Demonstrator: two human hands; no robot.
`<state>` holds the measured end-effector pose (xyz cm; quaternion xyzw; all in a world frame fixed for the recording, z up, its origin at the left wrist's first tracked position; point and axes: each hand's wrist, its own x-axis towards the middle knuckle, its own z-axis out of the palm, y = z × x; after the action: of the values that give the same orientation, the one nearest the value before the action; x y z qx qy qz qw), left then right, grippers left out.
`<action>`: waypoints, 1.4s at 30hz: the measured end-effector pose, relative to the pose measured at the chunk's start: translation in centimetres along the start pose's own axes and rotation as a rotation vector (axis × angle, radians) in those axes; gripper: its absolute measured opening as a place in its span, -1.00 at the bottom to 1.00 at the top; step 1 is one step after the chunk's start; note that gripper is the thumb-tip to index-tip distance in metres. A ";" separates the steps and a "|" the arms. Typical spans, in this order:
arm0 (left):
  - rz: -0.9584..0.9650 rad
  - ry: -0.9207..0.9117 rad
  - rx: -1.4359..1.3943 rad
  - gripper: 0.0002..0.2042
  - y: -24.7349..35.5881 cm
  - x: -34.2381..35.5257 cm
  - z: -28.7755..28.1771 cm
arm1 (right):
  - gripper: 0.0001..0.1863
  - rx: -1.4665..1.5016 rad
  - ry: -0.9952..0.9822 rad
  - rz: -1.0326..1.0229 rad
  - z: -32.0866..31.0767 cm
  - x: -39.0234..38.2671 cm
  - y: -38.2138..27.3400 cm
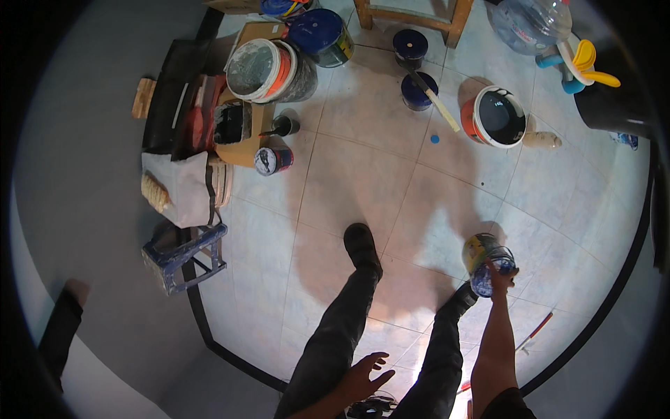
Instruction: The person sits on the floor and mixes dark paint in a bucket using a stick. They then stand up, retrieve a paint roller, and attach a roller sleeve to the frame before handling a long extension pole.
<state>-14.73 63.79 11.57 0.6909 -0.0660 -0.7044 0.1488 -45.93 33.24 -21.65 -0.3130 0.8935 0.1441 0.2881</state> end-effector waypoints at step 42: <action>0.011 0.147 -0.931 -0.64 12.6 4.4 -9.6 | 0.36 -0.456 0.341 -1.586 29.7 -40.8 -47.1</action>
<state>-3.68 51.61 10.80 0.5985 0.2640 -0.6075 0.4506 22.97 29.83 -24.11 -0.9160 0.3889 0.0269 0.0949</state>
